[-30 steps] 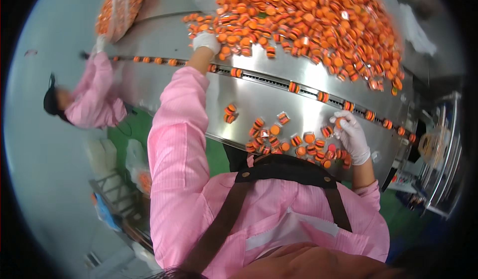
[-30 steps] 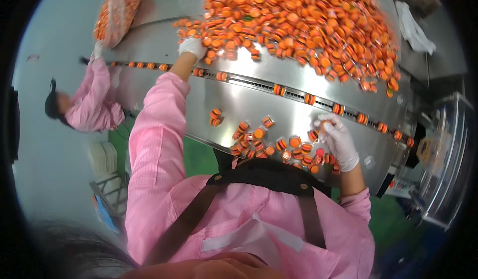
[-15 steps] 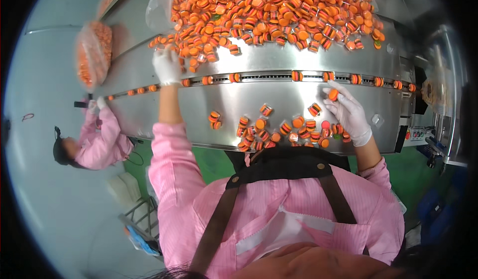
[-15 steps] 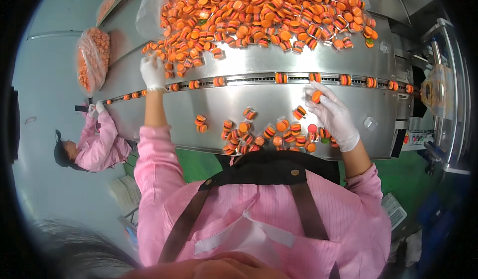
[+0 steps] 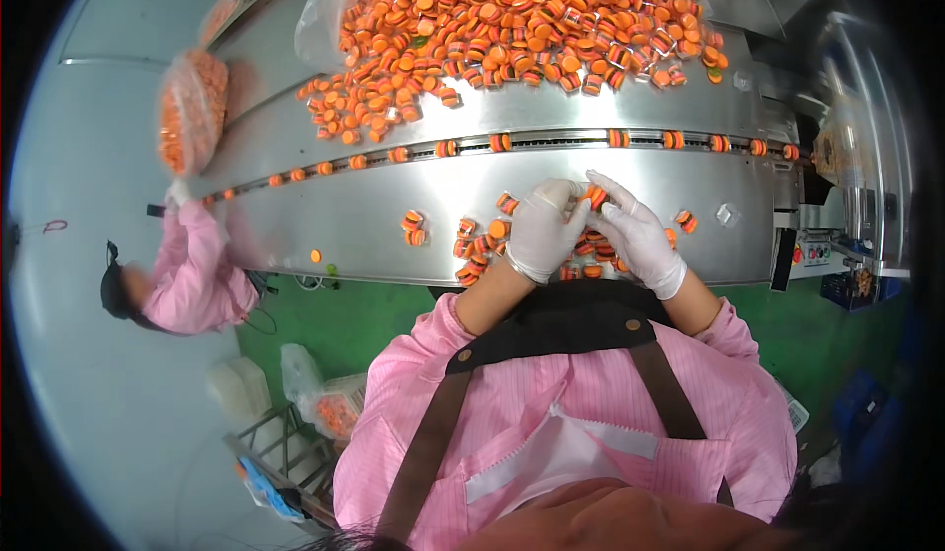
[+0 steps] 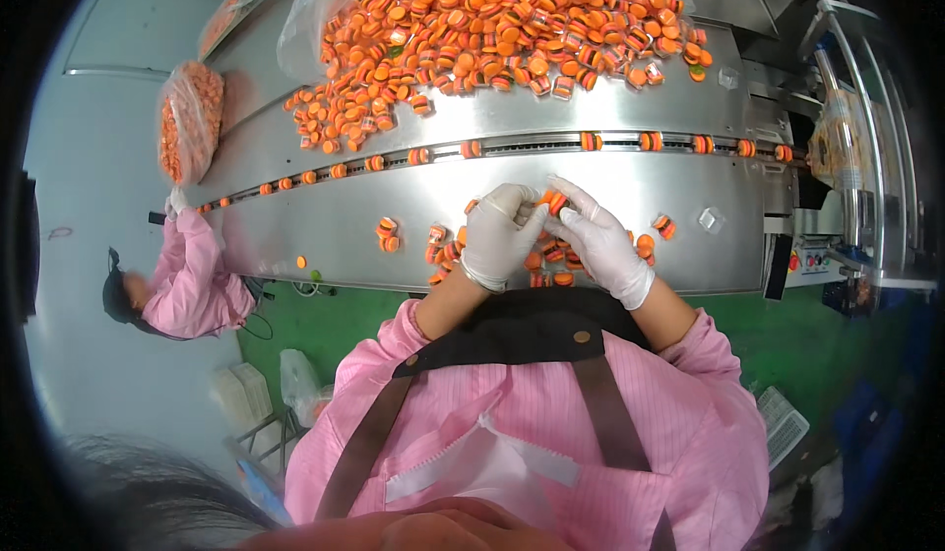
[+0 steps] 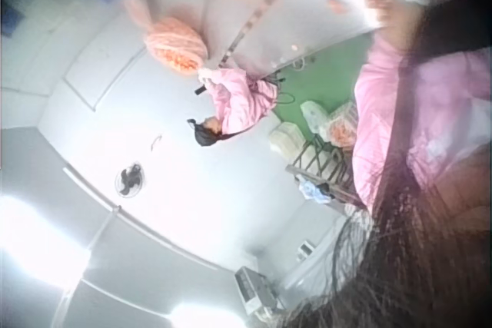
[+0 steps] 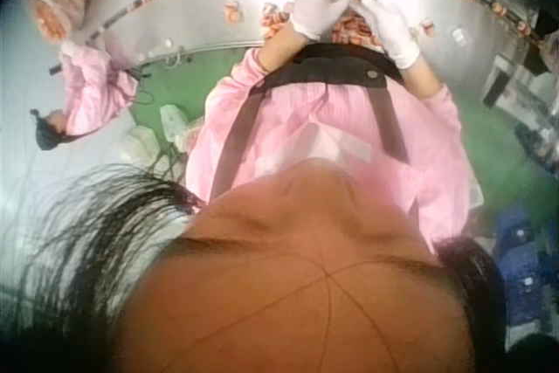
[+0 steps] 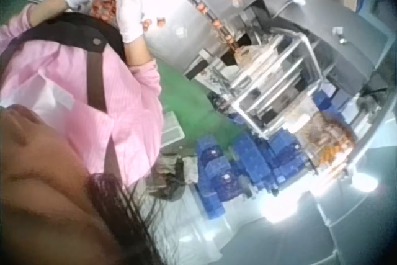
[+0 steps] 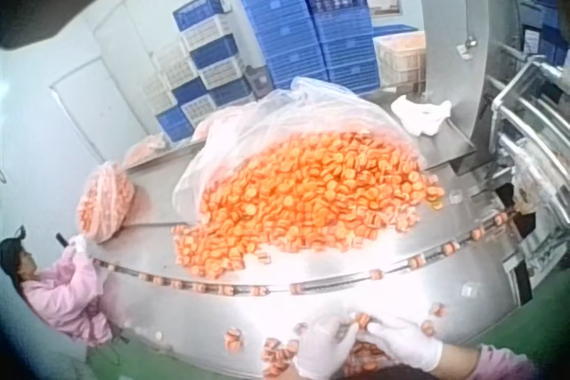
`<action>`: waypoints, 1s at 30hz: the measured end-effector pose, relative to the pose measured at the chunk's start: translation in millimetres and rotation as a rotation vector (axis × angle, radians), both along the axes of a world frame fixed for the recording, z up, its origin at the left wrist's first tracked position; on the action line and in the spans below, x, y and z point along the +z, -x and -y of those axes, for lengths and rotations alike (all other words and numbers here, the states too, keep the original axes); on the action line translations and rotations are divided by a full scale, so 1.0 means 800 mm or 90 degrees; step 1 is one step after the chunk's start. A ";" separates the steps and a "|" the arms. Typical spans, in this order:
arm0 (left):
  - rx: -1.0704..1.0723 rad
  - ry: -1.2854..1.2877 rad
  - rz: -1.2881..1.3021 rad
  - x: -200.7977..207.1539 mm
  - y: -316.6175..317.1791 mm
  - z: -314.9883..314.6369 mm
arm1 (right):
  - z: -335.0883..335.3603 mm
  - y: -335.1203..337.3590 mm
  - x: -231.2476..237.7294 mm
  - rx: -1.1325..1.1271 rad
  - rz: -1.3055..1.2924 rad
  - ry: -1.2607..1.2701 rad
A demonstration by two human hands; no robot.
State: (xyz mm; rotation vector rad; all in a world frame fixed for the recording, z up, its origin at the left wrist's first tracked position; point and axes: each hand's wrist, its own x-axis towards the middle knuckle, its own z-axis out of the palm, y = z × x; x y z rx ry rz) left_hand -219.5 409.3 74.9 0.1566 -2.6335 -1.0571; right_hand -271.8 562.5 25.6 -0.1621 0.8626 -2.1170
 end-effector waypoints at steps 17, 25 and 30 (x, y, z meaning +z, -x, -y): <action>0.034 -0.064 0.054 0.003 -0.026 0.017 | -0.030 0.122 -0.053 -0.128 -0.311 -0.438; 0.081 0.009 0.113 -0.031 -0.041 0.052 | -0.075 0.180 -0.080 -0.105 -0.715 -0.989; -0.022 0.075 0.123 -0.053 -0.011 0.024 | -0.098 0.194 -0.069 -0.033 -0.567 -1.069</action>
